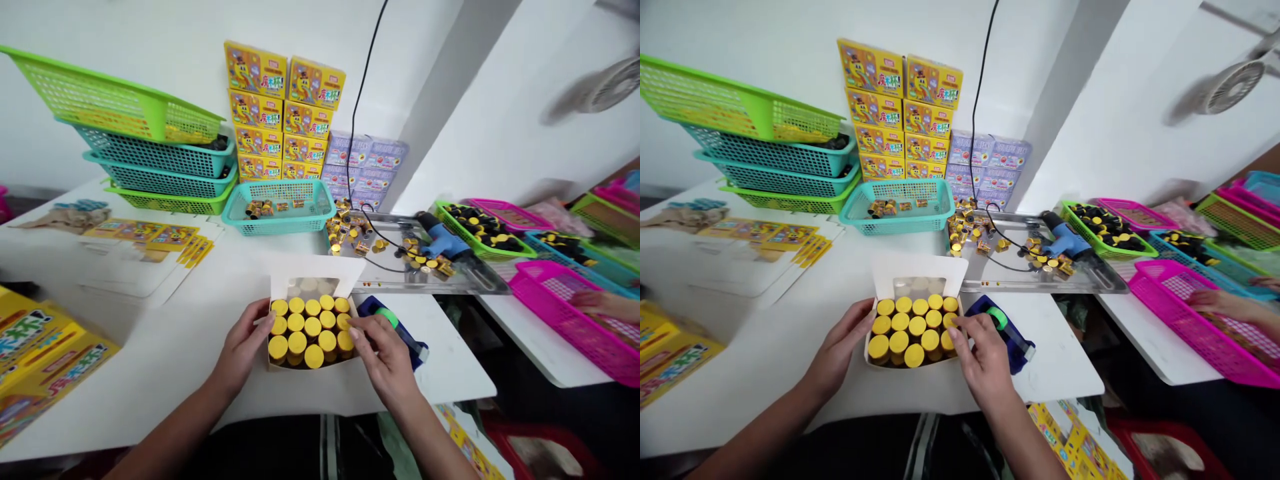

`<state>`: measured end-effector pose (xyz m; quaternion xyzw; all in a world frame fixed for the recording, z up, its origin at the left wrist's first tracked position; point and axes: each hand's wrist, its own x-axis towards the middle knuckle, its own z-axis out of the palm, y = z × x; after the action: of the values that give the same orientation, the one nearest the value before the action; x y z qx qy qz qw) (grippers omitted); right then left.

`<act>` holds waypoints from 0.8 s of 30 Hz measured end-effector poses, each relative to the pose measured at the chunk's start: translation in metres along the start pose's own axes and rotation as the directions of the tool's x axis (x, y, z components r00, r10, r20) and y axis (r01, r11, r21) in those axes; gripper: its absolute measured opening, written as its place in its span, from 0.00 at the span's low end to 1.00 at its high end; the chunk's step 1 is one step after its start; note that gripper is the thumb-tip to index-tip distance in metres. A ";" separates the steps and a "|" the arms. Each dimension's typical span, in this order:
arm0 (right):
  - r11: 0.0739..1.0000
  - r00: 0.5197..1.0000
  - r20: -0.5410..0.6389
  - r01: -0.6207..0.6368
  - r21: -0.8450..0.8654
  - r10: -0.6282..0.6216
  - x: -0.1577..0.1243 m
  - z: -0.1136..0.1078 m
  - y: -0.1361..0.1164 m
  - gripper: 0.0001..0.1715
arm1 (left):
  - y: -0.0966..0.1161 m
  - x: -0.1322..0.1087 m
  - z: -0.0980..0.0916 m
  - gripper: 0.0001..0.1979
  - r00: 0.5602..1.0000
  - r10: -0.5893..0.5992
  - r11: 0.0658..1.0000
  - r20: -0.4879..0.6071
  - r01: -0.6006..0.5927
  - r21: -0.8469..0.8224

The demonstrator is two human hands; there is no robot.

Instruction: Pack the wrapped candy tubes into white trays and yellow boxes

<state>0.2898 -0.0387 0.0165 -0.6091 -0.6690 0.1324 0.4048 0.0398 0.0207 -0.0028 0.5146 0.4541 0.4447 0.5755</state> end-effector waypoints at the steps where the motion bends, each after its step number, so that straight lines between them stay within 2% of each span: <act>1: 0.999 0.999 0.026 0.037 -0.026 -0.037 0.000 -0.002 -0.001 0.14 | 0.000 0.001 0.000 0.24 1.000 0.004 1.000 -0.007 -0.004 0.008; 5: 0.992 0.988 0.143 0.068 -0.105 -0.053 -0.001 -0.009 -0.001 0.19 | -0.002 0.002 0.001 0.23 0.999 0.020 1.000 -0.031 -0.019 0.019; 11: 0.978 0.989 0.068 0.141 -0.155 -0.132 -0.003 -0.005 0.013 0.14 | -0.004 -0.004 0.003 0.24 0.998 0.047 0.999 -0.052 -0.049 -0.024; 14: 0.971 0.984 0.070 0.176 -0.164 -0.167 -0.002 -0.004 0.022 0.25 | -0.005 -0.004 0.006 0.26 0.997 0.065 0.995 -0.029 -0.067 -0.067; 17: 0.996 0.998 0.050 0.045 -0.071 -0.041 -0.003 0.000 0.031 0.36 | -0.005 0.009 0.006 0.26 0.998 0.065 0.980 0.011 -0.062 -0.190; 20: 0.995 0.994 0.047 -0.102 -0.004 0.102 -0.013 0.008 0.030 0.42 | -0.005 0.030 0.001 0.30 0.995 0.019 0.952 0.093 0.010 -0.307; 24: 0.997 0.998 0.030 -0.053 -0.058 0.054 -0.031 0.022 0.025 0.55 | -0.006 0.062 -0.010 0.39 0.945 -0.147 0.935 0.292 0.229 -0.272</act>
<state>0.2893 -0.0544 -0.0258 -0.6360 -0.6623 0.1336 0.3728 0.0418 0.0832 -0.0132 0.4296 0.3466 0.3779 0.7433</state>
